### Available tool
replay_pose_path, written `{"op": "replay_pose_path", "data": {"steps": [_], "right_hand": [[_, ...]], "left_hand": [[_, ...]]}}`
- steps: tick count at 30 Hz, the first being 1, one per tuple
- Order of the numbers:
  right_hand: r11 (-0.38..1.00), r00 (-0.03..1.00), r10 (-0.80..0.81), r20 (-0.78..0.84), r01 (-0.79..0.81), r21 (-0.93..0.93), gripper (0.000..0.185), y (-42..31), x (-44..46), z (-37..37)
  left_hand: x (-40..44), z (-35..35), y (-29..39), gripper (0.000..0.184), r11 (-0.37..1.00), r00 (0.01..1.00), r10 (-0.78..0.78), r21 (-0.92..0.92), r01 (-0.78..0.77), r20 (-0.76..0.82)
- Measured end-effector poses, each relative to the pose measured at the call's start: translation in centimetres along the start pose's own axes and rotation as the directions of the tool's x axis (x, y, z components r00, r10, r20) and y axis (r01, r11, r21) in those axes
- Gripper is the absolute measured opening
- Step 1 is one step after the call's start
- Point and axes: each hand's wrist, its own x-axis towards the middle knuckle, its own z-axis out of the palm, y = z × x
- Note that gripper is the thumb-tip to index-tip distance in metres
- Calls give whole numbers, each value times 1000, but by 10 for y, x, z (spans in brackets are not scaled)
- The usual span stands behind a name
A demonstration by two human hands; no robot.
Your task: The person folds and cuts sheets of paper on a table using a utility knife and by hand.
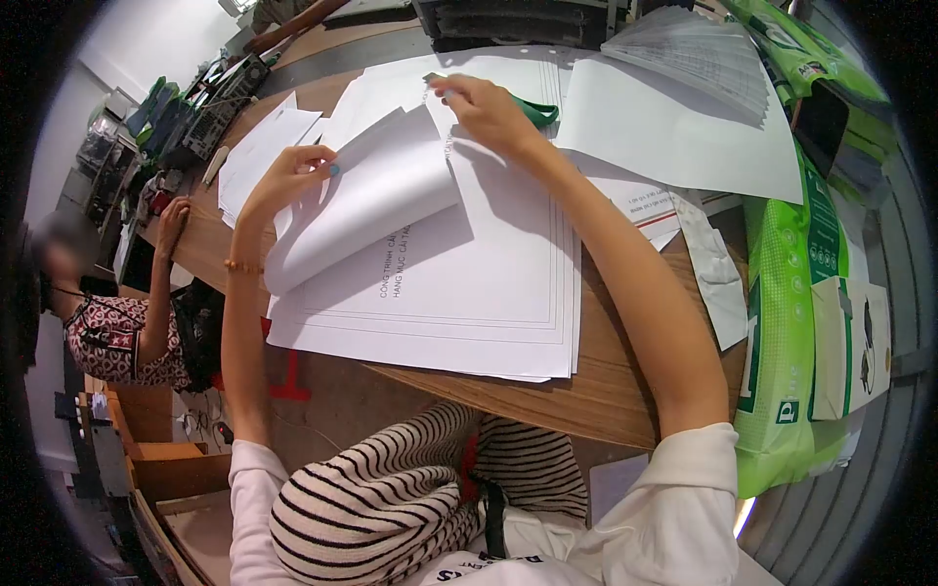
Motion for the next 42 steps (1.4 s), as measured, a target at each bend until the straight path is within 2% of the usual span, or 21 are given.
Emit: {"op": "replay_pose_path", "data": {"steps": [2,3,4,5,6,7,8,10,11,13,17,19,20,23,26,29,31,34,42], "right_hand": [[926,966,256,35,-256,279,34,-6,3,1],[933,964,251,90,-266,241,42,-8,6,3],[933,964,252,89,-266,241,42,-10,4,4],[941,964,219,149,-249,230,43,-12,1,5],[948,960,185,209,-231,221,45,-21,0,4],[918,935,173,310,-267,293,42,-26,1,1],[917,934,173,314,-269,295,42,-30,1,0],[891,929,168,330,-286,352,38,-37,0,1],[891,928,167,332,-286,353,38,-37,1,2],[886,961,76,264,-187,425,36,-36,3,4],[894,969,35,243,-139,426,35,-35,4,7],[918,979,-4,202,-77,390,32,-39,3,8],[918,979,-4,203,-77,389,32,-41,2,9],[916,988,34,152,-92,391,30,-44,0,11],[906,991,-8,135,-50,421,34,-41,1,13],[939,987,-32,156,-24,343,37,-40,3,13],[947,989,-43,143,-6,321,37,-42,3,13],[971,994,-36,103,11,240,32,-48,1,10],[944,988,-33,151,-18,330,31,-48,2,10]], "left_hand": [[-12,4,2,20,998,998,-57,-17,56,-41],[-16,6,1,20,997,985,75,1,-75,-153],[-20,7,1,20,979,944,205,34,-203,-259],[-24,10,0,20,979,944,205,35,-203,-258],[-30,12,11,19,976,915,214,36,-215,-341],[-36,13,21,18,973,879,220,38,-226,-423],[-41,14,27,18,975,880,216,37,-221,-423],[-50,14,37,19,918,786,397,185,-352,-473],[-53,16,42,19,918,787,395,186,-350,-474],[-57,19,49,27,923,772,367,100,-372,-518],[-60,24,50,34,941,802,288,-1,-339,-524],[-61,25,53,39,884,760,465,201,-421,-454],[-61,26,55,39,885,760,464,200,-421,-455],[-61,29,57,37,869,749,491,181,-461,-444],[-61,30,58,34,866,751,496,189,-462,-436],[-62,34,60,30,878,752,476,205,-432,-455],[-65,34,64,27,934,835,351,97,-343,-424],[-60,36,58,26,894,786,442,143,-424,-433],[-58,39,55,24,903,793,420,120,-412,-440]]}}
